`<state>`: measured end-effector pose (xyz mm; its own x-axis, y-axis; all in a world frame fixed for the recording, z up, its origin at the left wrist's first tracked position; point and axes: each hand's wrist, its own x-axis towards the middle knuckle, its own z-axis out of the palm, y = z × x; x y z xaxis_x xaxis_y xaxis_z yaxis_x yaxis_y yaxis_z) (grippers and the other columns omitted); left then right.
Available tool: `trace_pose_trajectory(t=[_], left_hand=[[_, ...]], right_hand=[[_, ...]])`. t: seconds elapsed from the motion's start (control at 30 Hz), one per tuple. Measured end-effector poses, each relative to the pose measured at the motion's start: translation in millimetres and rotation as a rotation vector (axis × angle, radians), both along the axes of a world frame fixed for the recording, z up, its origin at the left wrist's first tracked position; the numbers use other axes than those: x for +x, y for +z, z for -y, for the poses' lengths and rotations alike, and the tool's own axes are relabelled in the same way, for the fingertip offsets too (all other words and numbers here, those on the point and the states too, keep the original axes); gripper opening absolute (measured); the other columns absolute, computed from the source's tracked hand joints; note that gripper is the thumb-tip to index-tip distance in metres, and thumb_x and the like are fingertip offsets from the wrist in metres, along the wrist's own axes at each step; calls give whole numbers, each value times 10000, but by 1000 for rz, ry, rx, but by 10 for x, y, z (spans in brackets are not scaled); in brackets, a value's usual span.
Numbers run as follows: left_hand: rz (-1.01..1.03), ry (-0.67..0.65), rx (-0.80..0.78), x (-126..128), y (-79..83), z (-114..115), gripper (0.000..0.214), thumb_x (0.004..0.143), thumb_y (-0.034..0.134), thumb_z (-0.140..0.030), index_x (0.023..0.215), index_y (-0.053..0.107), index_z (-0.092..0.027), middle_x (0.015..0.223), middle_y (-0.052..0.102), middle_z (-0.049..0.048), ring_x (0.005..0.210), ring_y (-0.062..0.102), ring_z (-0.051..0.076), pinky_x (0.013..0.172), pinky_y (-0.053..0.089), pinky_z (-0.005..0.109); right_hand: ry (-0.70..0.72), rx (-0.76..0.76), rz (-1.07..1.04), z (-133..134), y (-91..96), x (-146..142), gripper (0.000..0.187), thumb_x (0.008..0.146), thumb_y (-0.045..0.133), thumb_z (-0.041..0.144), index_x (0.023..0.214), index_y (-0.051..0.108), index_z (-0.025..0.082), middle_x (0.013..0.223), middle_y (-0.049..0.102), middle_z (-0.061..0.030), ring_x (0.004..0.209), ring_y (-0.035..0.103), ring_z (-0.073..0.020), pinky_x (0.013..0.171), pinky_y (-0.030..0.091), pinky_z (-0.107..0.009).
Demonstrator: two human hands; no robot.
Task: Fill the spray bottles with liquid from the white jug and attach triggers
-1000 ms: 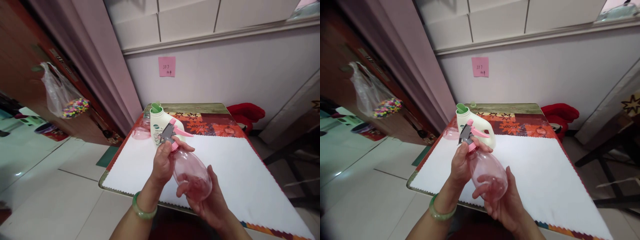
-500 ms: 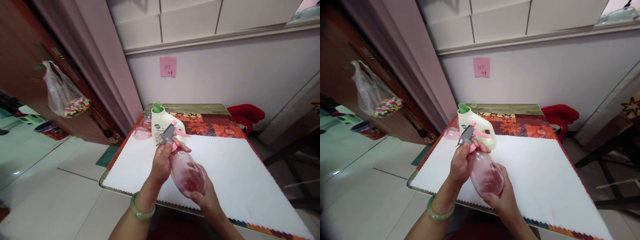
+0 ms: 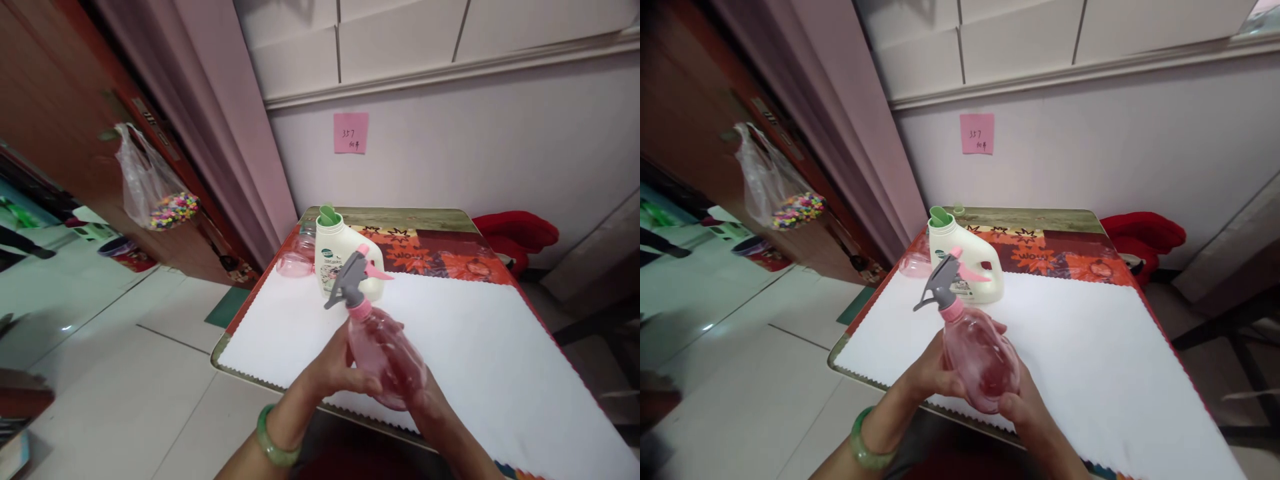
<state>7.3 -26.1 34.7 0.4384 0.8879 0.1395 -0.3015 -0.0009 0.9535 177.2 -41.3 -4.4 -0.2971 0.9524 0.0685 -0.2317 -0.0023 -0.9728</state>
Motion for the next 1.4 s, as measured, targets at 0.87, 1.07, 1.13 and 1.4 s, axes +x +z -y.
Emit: trace_pose_trajectory(t=[0.87, 1.07, 1.13, 1.4], left_hand=[[-1678, 768, 444, -2145, -802, -677, 756, 769, 607, -52, 1469, 512, -323, 1672, 308, 98, 1557, 202, 325, 1230, 26, 636], [-1480, 954, 204, -2223, -946, -743, 1251, 606, 893, -350, 1616, 156, -309, 1707, 63, 207, 1543, 117, 480, 1157, 136, 751], [-1389, 1007, 141, -2290, -978, -724, 1456, 505, 929, -524, 1620, 35, -247, 1678, 95, 261, 1539, 132, 480, 1167, 227, 694], [-1198, 1043, 130, -2459, -1004, -785, 1416, 401, 917, -643, 1557, 225, -207, 1563, 321, 189, 1516, 244, 395, 1224, 267, 521]], right_hand=[[-109, 35, 573, -143, -1011, 288, 427, 849, 681, 562, 1112, 701, 227, 1033, 797, -85, 930, 772, -230, 815, 636, -293], [-161, 57, 608, -106, -981, 233, 410, 865, 660, 564, 1106, 699, 234, 1036, 789, -72, 895, 763, -210, 797, 625, -279], [-157, 60, 618, -102, -980, 226, 403, 869, 656, 561, 1106, 696, 237, 1034, 788, -66, 898, 761, -206, 802, 621, -275], [-170, 68, 679, -92, -956, 177, 420, 863, 645, 593, 1084, 701, 240, 936, 789, -46, 823, 755, -199, 747, 611, -266]])
